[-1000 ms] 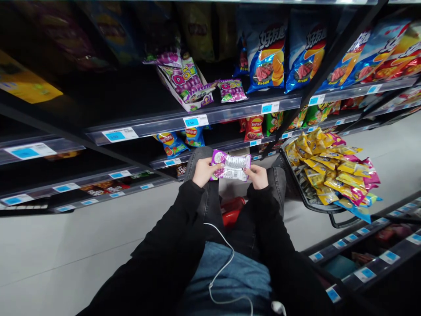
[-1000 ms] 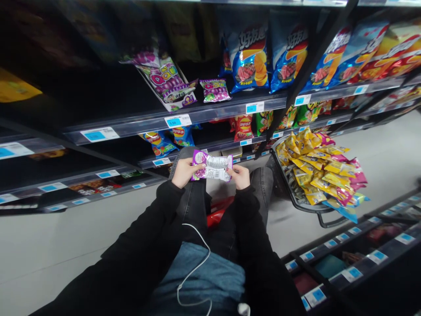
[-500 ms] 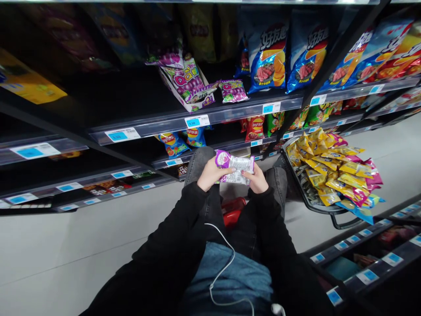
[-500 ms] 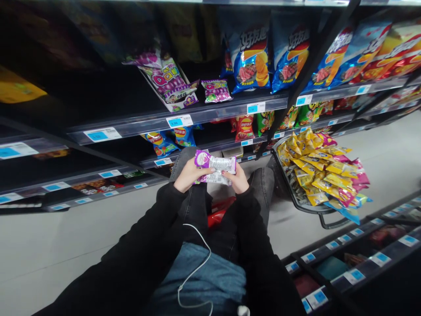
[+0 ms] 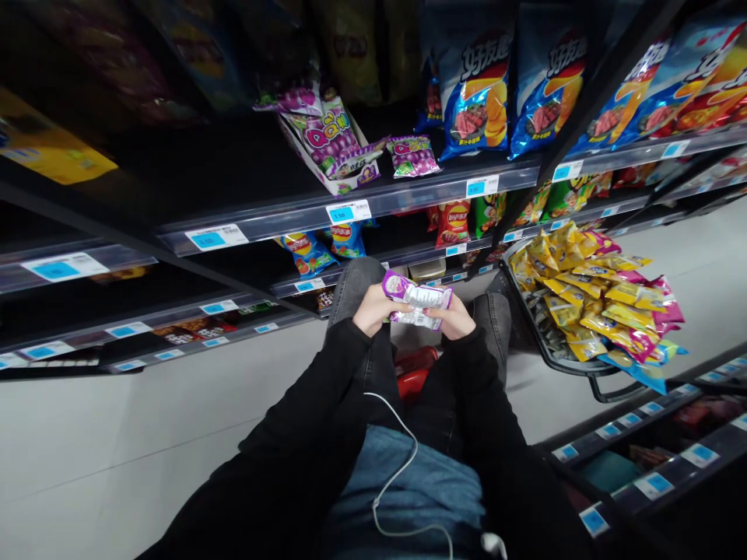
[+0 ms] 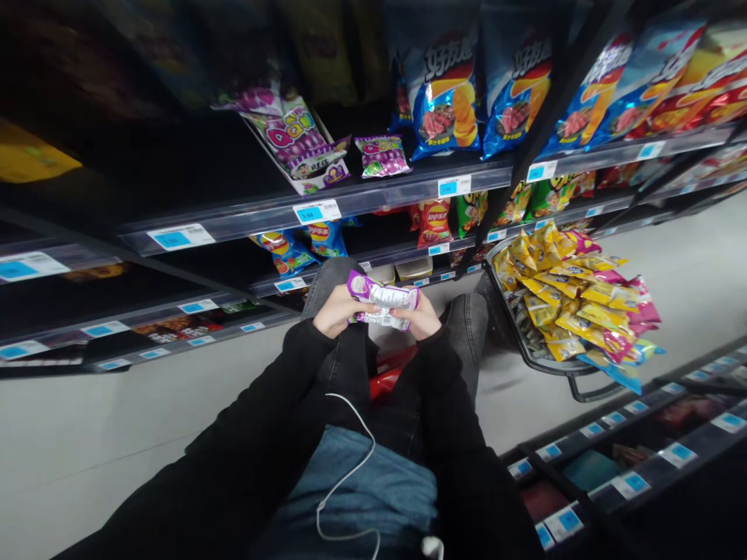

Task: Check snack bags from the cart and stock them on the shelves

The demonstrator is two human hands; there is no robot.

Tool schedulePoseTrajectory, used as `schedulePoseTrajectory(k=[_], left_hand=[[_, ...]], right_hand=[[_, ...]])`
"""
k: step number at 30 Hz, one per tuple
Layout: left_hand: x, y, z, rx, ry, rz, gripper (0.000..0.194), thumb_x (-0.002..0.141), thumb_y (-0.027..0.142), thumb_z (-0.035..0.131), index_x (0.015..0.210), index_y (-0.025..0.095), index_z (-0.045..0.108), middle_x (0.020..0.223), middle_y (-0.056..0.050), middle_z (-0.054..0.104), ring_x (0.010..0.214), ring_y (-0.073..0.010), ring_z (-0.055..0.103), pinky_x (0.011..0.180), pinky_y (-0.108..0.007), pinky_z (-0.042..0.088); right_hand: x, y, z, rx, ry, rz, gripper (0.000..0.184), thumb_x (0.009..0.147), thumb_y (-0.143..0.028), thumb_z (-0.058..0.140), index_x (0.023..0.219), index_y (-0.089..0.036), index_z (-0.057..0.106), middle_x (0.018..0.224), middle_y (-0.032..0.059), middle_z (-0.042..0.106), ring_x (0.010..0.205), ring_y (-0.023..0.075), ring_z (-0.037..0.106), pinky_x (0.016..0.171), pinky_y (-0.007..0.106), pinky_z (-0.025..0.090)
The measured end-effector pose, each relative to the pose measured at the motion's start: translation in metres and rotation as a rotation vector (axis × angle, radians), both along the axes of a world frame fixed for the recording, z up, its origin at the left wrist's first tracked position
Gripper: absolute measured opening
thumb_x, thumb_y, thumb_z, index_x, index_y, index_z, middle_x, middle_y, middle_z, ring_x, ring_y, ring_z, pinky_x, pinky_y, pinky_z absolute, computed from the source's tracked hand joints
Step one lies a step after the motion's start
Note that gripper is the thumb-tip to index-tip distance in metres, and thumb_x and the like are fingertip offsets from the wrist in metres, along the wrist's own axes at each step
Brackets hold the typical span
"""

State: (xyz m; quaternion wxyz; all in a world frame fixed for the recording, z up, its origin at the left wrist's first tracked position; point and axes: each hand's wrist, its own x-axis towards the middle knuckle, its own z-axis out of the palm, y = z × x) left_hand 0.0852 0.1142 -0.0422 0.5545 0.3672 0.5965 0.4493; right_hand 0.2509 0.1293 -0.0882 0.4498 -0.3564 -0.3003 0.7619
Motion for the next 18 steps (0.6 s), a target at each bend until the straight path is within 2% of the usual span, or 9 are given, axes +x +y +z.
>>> schedulePoseTrajectory(k=[2, 4, 7, 9, 11, 13, 15, 18], left_hand=[[0.000, 0.000, 0.000, 0.019, 0.004, -0.019, 0.053, 0.038, 0.023, 0.084, 0.087, 0.007, 0.070, 0.084, -0.009, 0.072, 0.083, -0.0271, 0.067, 0.081, -0.038, 0.052], [-0.003, 0.000, 0.005, 0.091, 0.096, -0.093, 0.060, 0.044, 0.024, 0.082, 0.100, 0.007, 0.068, 0.095, -0.011, 0.072, 0.091, -0.0280, 0.066, 0.087, -0.039, 0.050], [-0.012, 0.001, 0.026, 0.307, 0.449, -0.247, 0.077, 0.054, 0.022, 0.078, 0.127, 0.014, 0.054, 0.120, -0.012, 0.065, 0.109, -0.0276, 0.060, 0.097, -0.040, 0.044], [-0.016, 0.004, 0.044, 0.449, 0.723, -0.413, 0.077, 0.059, 0.025, 0.076, 0.131, 0.018, 0.051, 0.129, -0.010, 0.059, 0.118, -0.0278, 0.054, 0.101, -0.040, 0.040], [-0.014, 0.007, 0.060, 0.490, 0.945, -0.662, 0.066, 0.065, 0.035, 0.074, 0.127, 0.021, 0.055, 0.125, -0.009, 0.062, 0.114, -0.0286, 0.056, 0.097, -0.038, 0.042], [-0.007, 0.013, 0.068, 0.408, 1.125, -0.858, 0.058, 0.069, 0.046, 0.070, 0.121, 0.023, 0.060, 0.110, -0.010, 0.069, 0.100, -0.0288, 0.064, 0.084, -0.035, 0.046], [0.000, 0.019, 0.069, 0.324, 1.232, -0.955, 0.050, 0.074, 0.051, 0.063, 0.113, 0.020, 0.065, 0.095, -0.011, 0.072, 0.086, -0.0282, 0.067, 0.070, -0.031, 0.045], [0.003, 0.028, 0.065, 0.316, 1.216, -1.010, 0.035, 0.080, 0.048, 0.057, 0.088, 0.017, 0.071, 0.076, -0.010, 0.071, 0.074, -0.0242, 0.066, 0.059, -0.027, 0.037]], right_hand=[[0.001, 0.000, 0.001, -0.014, 0.027, 0.005, 0.055, 0.042, -0.009, 0.083, 0.088, -0.022, 0.057, 0.086, -0.0015, 0.072, 0.081, 0.0206, 0.067, 0.083, 0.038, 0.054], [0.004, 0.000, 0.003, -0.010, 0.036, 0.008, 0.054, 0.043, -0.009, 0.083, 0.089, -0.022, 0.058, 0.087, -0.0016, 0.072, 0.082, 0.0207, 0.067, 0.084, 0.038, 0.053], [0.010, 0.001, 0.008, 0.031, -0.004, 0.025, 0.052, 0.045, -0.011, 0.083, 0.090, -0.021, 0.061, 0.089, 0.0003, 0.072, 0.085, 0.0209, 0.066, 0.086, 0.038, 0.052], [0.014, 0.001, 0.010, 0.069, -0.056, 0.060, 0.051, 0.046, -0.012, 0.083, 0.091, -0.019, 0.062, 0.092, 0.0021, 0.072, 0.088, 0.0211, 0.066, 0.089, 0.037, 0.050], [0.016, 0.001, 0.011, 0.096, -0.108, 0.095, 0.051, 0.046, -0.013, 0.084, 0.092, -0.018, 0.062, 0.090, 0.0025, 0.072, 0.086, 0.0210, 0.066, 0.089, 0.038, 0.049], [0.017, 0.001, 0.010, 0.119, -0.159, 0.119, 0.051, 0.044, -0.013, 0.084, 0.090, -0.018, 0.062, 0.086, 0.0014, 0.071, 0.083, 0.0205, 0.066, 0.087, 0.038, 0.050], [0.017, 0.000, 0.009, 0.138, -0.202, 0.134, 0.052, 0.044, -0.012, 0.084, 0.090, -0.018, 0.062, 0.085, 0.0006, 0.071, 0.081, 0.0199, 0.065, 0.085, 0.038, 0.050], [0.017, 0.000, 0.009, 0.147, -0.227, 0.180, 0.055, 0.045, -0.013, 0.084, 0.095, -0.019, 0.062, 0.091, 0.0010, 0.071, 0.084, 0.0195, 0.065, 0.085, 0.037, 0.050]])
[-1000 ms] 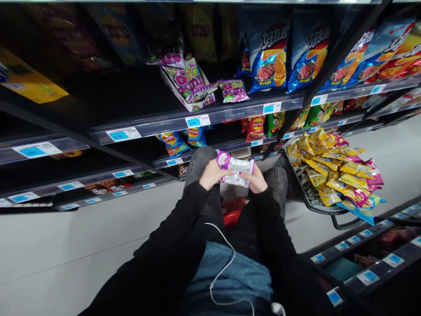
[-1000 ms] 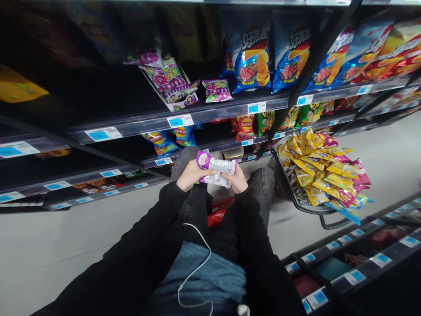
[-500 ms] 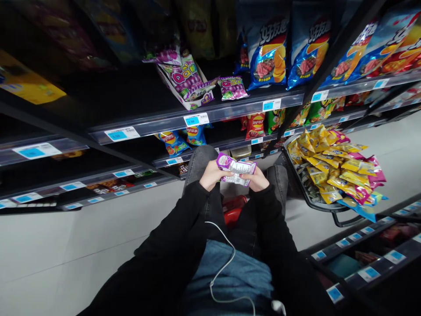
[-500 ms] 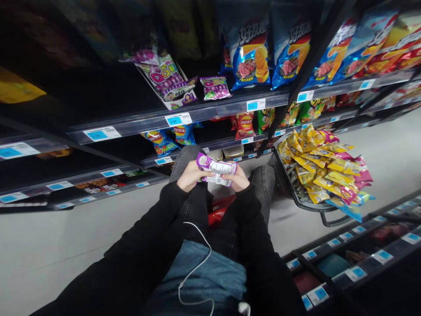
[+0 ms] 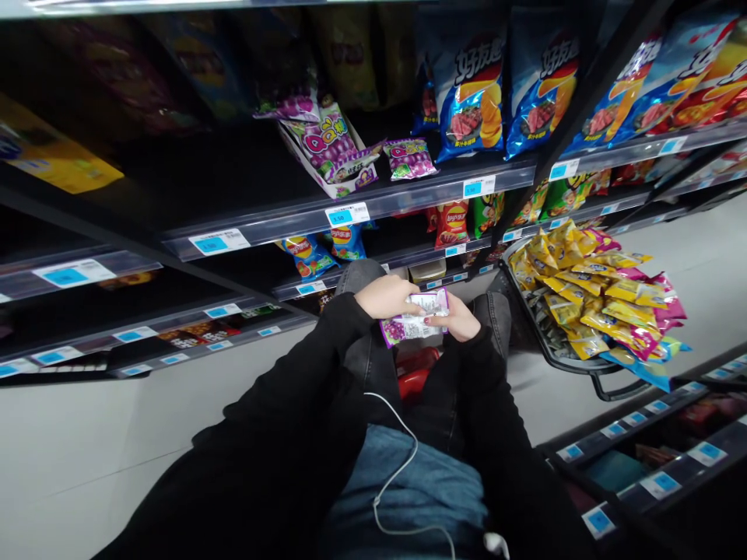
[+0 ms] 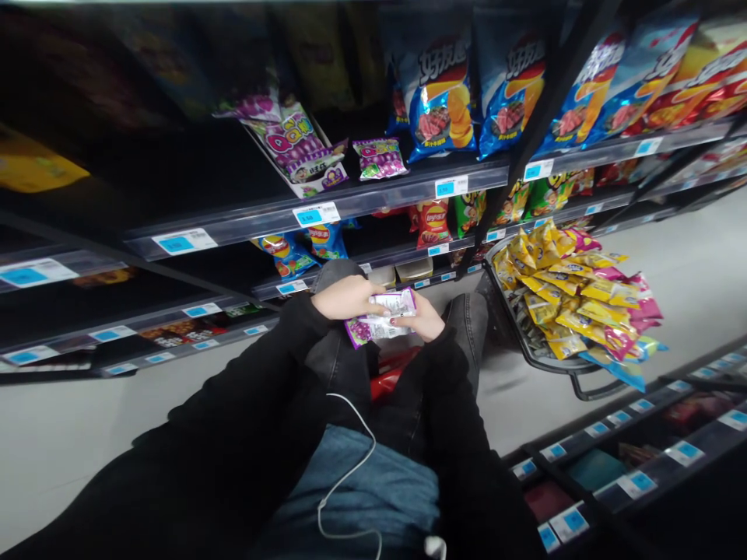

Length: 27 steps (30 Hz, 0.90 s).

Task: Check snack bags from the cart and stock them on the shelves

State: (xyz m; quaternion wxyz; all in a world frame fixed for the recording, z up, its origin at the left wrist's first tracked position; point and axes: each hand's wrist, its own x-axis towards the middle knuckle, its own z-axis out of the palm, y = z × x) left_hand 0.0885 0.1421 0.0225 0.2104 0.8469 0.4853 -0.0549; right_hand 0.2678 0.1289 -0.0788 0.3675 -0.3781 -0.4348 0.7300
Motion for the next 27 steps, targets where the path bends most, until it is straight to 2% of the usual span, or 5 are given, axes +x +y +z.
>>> schedulePoseTrajectory(k=[5, 9, 18, 21, 27], left_hand=[[-0.007, 0.011, -0.013, -0.118, -0.183, 0.027, 0.033, 0.076, 0.044, 0.061, 0.063, 0.015, 0.065, 0.052, 0.000, 0.057, 0.051, -0.0122, 0.051, 0.052, -0.024, 0.029], [-0.016, 0.010, -0.027, -0.316, -0.462, 0.116, 0.030, 0.068, 0.042, 0.068, 0.073, 0.013, 0.065, 0.062, 0.002, 0.062, 0.056, -0.0109, 0.052, 0.053, -0.021, 0.035], [-0.026, -0.032, -0.060, -0.351, -1.170, 0.691, 0.073, 0.042, 0.024, 0.087, 0.108, 0.016, 0.059, 0.095, -0.005, 0.069, 0.082, -0.0180, 0.064, 0.071, -0.027, 0.052], [-0.023, -0.045, -0.074, -0.382, -1.220, 0.879, 0.058, 0.048, 0.033, 0.085, 0.097, 0.011, 0.065, 0.088, -0.007, 0.071, 0.074, -0.0188, 0.066, 0.065, -0.029, 0.053], [-0.032, -0.041, -0.074, -0.401, -1.155, 0.866, 0.040, 0.049, 0.035, 0.084, 0.078, 0.010, 0.072, 0.069, -0.006, 0.072, 0.061, -0.0185, 0.065, 0.061, -0.031, 0.053]], right_hand=[[0.005, 0.001, 0.005, -0.014, 0.045, 0.101, 0.057, 0.047, -0.016, 0.085, 0.099, -0.019, 0.063, 0.094, 0.0007, 0.071, 0.085, 0.0184, 0.065, 0.083, 0.034, 0.051], [0.010, 0.001, 0.007, -0.076, 0.115, 0.086, 0.051, 0.052, -0.020, 0.083, 0.099, -0.019, 0.065, 0.093, 0.0013, 0.072, 0.085, 0.0185, 0.065, 0.082, 0.032, 0.051], [0.003, 0.002, -0.002, -0.161, 0.237, -0.125, 0.035, 0.058, -0.037, 0.079, 0.086, -0.019, 0.070, 0.078, 0.0031, 0.072, 0.071, 0.0175, 0.066, 0.072, 0.030, 0.052], [-0.002, 0.003, -0.008, -0.140, 0.231, -0.198, 0.036, 0.059, -0.042, 0.077, 0.086, -0.019, 0.069, 0.076, 0.0035, 0.070, 0.071, 0.0179, 0.065, 0.071, 0.031, 0.052], [0.004, 0.010, -0.019, 0.149, -0.221, -0.322, 0.035, 0.067, -0.053, 0.067, 0.071, -0.018, 0.067, 0.064, 0.0007, 0.064, 0.065, 0.0163, 0.057, 0.066, 0.029, 0.048]])
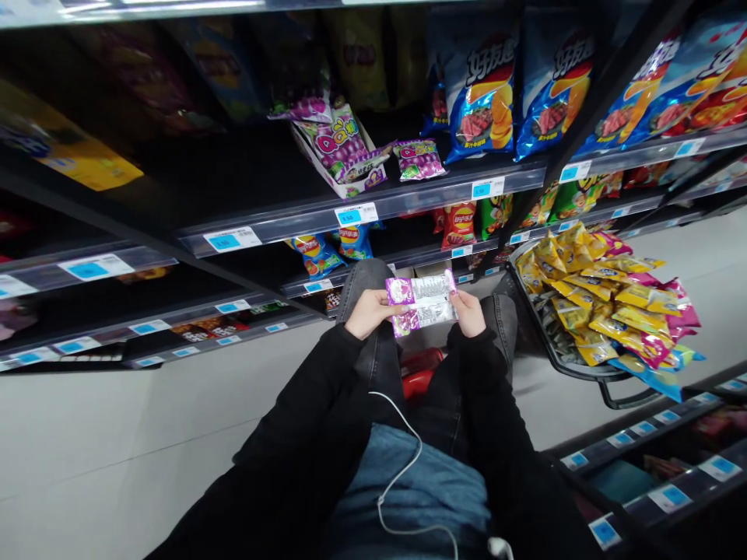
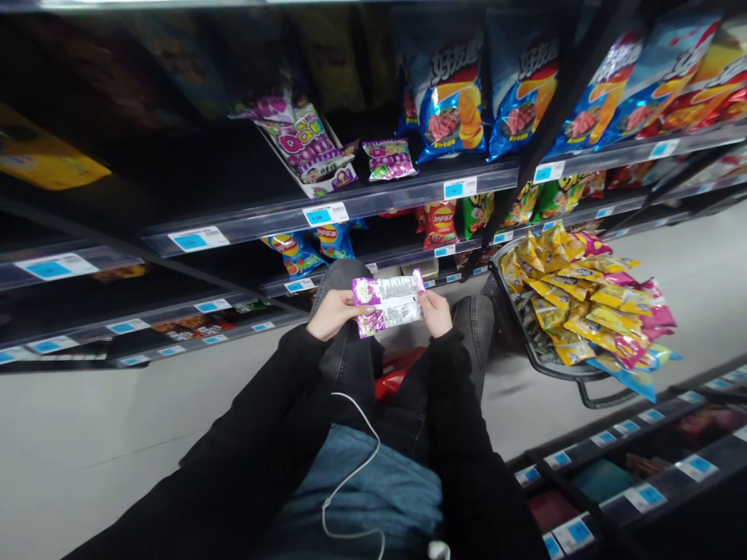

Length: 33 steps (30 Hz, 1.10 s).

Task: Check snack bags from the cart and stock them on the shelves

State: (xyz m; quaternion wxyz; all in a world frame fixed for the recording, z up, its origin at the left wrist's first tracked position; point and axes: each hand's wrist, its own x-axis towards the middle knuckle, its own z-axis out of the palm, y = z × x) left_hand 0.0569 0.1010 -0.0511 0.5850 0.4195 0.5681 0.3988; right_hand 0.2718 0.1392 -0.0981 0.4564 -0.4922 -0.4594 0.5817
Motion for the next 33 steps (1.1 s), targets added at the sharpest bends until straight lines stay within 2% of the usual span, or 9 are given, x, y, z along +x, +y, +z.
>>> schedulePoseTrajectory(k=[3, 9, 12, 15, 17, 20, 24, 29, 33], left_hand=[[-0.008, 0.007, 0.002, 0.046, 0.029, -0.007, 0.039, 0.049, 0.035, 0.084, 0.076, 0.010, 0.073, 0.067, -0.006, 0.072, 0.061, -0.0194, 0.065, 0.065, -0.034, 0.053], [-0.020, 0.009, -0.005, 0.137, 0.073, -0.040, 0.041, 0.058, 0.047, 0.077, 0.077, 0.011, 0.072, 0.070, -0.006, 0.071, 0.069, -0.0213, 0.066, 0.072, -0.036, 0.053], [-0.026, 0.008, -0.005, 0.191, 0.133, -0.038, 0.037, 0.061, 0.046, 0.074, 0.075, 0.012, 0.072, 0.073, -0.007, 0.071, 0.076, -0.0230, 0.066, 0.075, -0.037, 0.052], [-0.033, 0.007, 0.000, 0.291, 0.234, 0.019, 0.023, 0.064, 0.038, 0.073, 0.073, 0.016, 0.073, 0.090, -0.007, 0.070, 0.092, -0.0231, 0.063, 0.089, -0.037, 0.048], [-0.036, 0.005, 0.006, 0.383, 0.341, 0.037, 0.018, 0.070, 0.033, 0.068, 0.078, 0.019, 0.075, 0.097, -0.007, 0.069, 0.090, -0.0210, 0.063, 0.088, -0.037, 0.049], [-0.040, 0.001, 0.013, 0.477, 0.414, 0.018, 0.021, 0.077, 0.029, 0.059, 0.086, 0.020, 0.076, 0.098, -0.008, 0.072, 0.085, -0.0204, 0.066, 0.085, -0.037, 0.051], [-0.038, -0.003, 0.013, 0.414, 0.211, 0.018, 0.020, 0.073, 0.026, 0.058, 0.080, 0.019, 0.077, 0.103, -0.009, 0.073, 0.105, -0.0257, 0.064, 0.097, -0.041, 0.047], [-0.019, -0.003, 0.003, 0.312, 0.018, 0.204, 0.028, 0.062, 0.027, 0.073, 0.086, 0.013, 0.073, 0.107, -0.013, 0.071, 0.105, -0.0277, 0.064, 0.091, -0.040, 0.052], [-0.005, 0.001, 0.002, 0.296, 0.001, 0.369, 0.052, 0.052, 0.023, 0.080, 0.101, 0.014, 0.066, 0.126, -0.015, 0.061, 0.091, -0.0220, 0.068, 0.084, -0.037, 0.055]], right_hand=[[0.006, 0.002, 0.002, 0.104, -0.193, 0.022, 0.035, 0.072, -0.052, 0.062, 0.070, -0.018, 0.067, 0.061, -0.0011, 0.059, 0.063, 0.0150, 0.054, 0.065, 0.028, 0.045], [0.006, -0.002, 0.012, 0.106, -0.173, 0.133, 0.043, 0.072, -0.057, 0.062, 0.053, -0.019, 0.052, 0.048, -0.0042, 0.042, 0.050, 0.0109, 0.040, 0.050, 0.024, 0.035], [0.006, -0.003, 0.017, 0.171, -0.175, 0.142, 0.047, 0.070, -0.056, 0.064, 0.045, -0.020, 0.047, 0.047, -0.0039, 0.036, 0.050, 0.0111, 0.038, 0.052, 0.026, 0.036], [0.004, -0.005, 0.020, 0.315, -0.233, 0.064, 0.035, 0.069, -0.046, 0.068, 0.048, -0.021, 0.059, 0.053, -0.0015, 0.047, 0.058, 0.0140, 0.045, 0.063, 0.029, 0.042], [0.002, -0.007, 0.021, 0.311, -0.229, 0.044, 0.020, 0.072, -0.041, 0.068, 0.063, -0.023, 0.071, 0.063, 0.0003, 0.061, 0.062, 0.0160, 0.052, 0.069, 0.031, 0.046], [0.000, -0.012, 0.021, 0.250, -0.168, 0.058, 0.015, 0.073, -0.034, 0.066, 0.081, -0.026, 0.076, 0.082, 0.0017, 0.072, 0.074, 0.0191, 0.062, 0.078, 0.033, 0.050], [0.001, -0.014, 0.017, 0.172, -0.031, 0.048, 0.021, 0.073, -0.031, 0.061, 0.086, -0.024, 0.076, 0.087, 0.0018, 0.073, 0.073, 0.0193, 0.064, 0.075, 0.034, 0.052], [-0.007, -0.011, 0.008, 0.123, 0.082, -0.128, 0.019, 0.066, -0.033, 0.070, 0.081, -0.021, 0.072, 0.084, 0.0029, 0.073, 0.076, 0.0187, 0.064, 0.074, 0.033, 0.052], [-0.018, -0.008, 0.006, 0.048, 0.147, -0.244, 0.035, 0.057, -0.030, 0.076, 0.087, -0.021, 0.063, 0.061, -0.0039, 0.063, 0.059, 0.0132, 0.058, 0.063, 0.028, 0.050]])
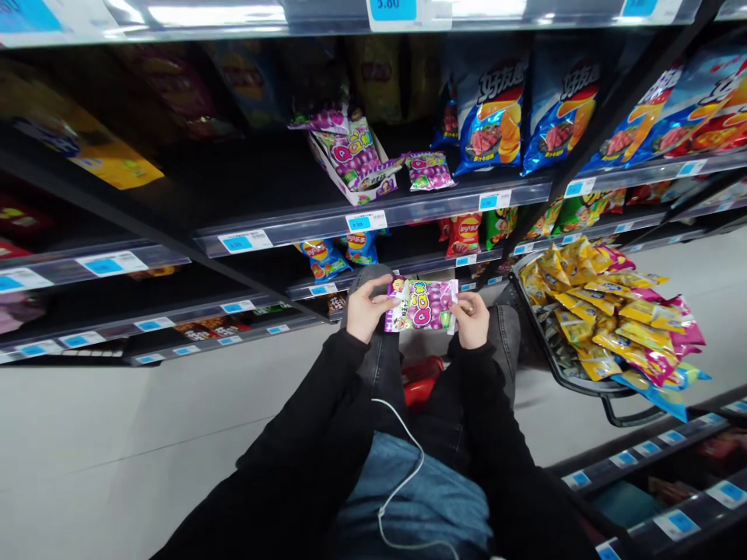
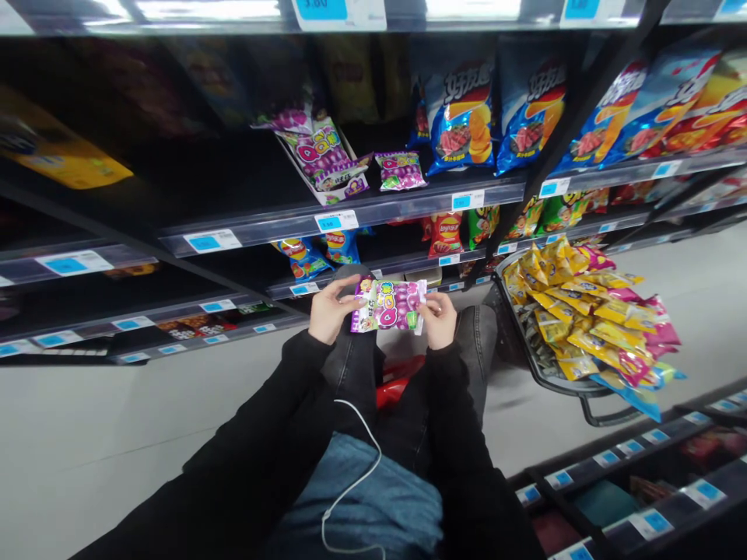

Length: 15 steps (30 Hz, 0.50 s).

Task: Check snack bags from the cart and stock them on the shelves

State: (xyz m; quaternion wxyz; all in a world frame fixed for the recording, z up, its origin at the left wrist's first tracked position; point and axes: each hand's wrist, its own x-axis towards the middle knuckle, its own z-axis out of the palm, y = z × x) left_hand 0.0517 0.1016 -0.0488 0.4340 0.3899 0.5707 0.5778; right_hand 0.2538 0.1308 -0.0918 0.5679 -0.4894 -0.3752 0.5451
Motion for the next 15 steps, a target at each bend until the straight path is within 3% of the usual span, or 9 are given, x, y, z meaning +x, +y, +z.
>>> schedulePoseTrajectory(k=[3, 8, 12, 15], left_hand=[[0.001, 0.004, 0.011, 0.032, -0.006, 0.040, 0.065, 0.052, 0.022, 0.080, 0.113, 0.016, 0.060, 0.132, -0.016, 0.056, 0.091, -0.0207, 0.068, 0.079, -0.033, 0.056], [-0.007, 0.023, 0.050, -0.026, 0.070, -0.168, 0.066, 0.053, 0.020, 0.078, 0.116, 0.014, 0.059, 0.120, -0.017, 0.065, 0.073, -0.0181, 0.069, 0.071, -0.033, 0.057], [-0.008, 0.050, 0.090, -0.002, 0.243, -0.284, 0.052, 0.055, 0.017, 0.073, 0.106, 0.011, 0.066, 0.112, -0.015, 0.069, 0.074, -0.0203, 0.069, 0.070, -0.033, 0.057], [-0.008, 0.076, 0.123, 0.154, 0.456, -0.249, 0.044, 0.066, 0.019, 0.067, 0.109, 0.013, 0.067, 0.110, -0.011, 0.070, 0.077, -0.0194, 0.069, 0.073, -0.033, 0.057]], right_hand=[[-0.001, 0.000, 0.002, -0.079, 0.153, 0.073, 0.051, 0.056, -0.032, 0.077, 0.102, -0.023, 0.059, 0.061, -0.0056, 0.061, 0.057, 0.0121, 0.057, 0.061, 0.027, 0.049], [0.004, -0.005, 0.010, -0.177, 0.260, 0.313, 0.036, 0.053, -0.036, 0.082, 0.082, -0.018, 0.069, 0.079, 0.0052, 0.072, 0.070, 0.0205, 0.064, 0.067, 0.036, 0.053], [0.001, 0.000, 0.032, -0.094, 0.246, 0.273, 0.035, 0.055, -0.036, 0.082, 0.084, -0.020, 0.071, 0.084, 0.0052, 0.073, 0.075, 0.0235, 0.066, 0.071, 0.041, 0.054], [-0.004, 0.026, 0.060, 0.058, 0.204, 0.167, 0.030, 0.062, -0.034, 0.078, 0.088, -0.021, 0.069, 0.090, 0.0051, 0.072, 0.081, 0.0226, 0.066, 0.073, 0.041, 0.055]])
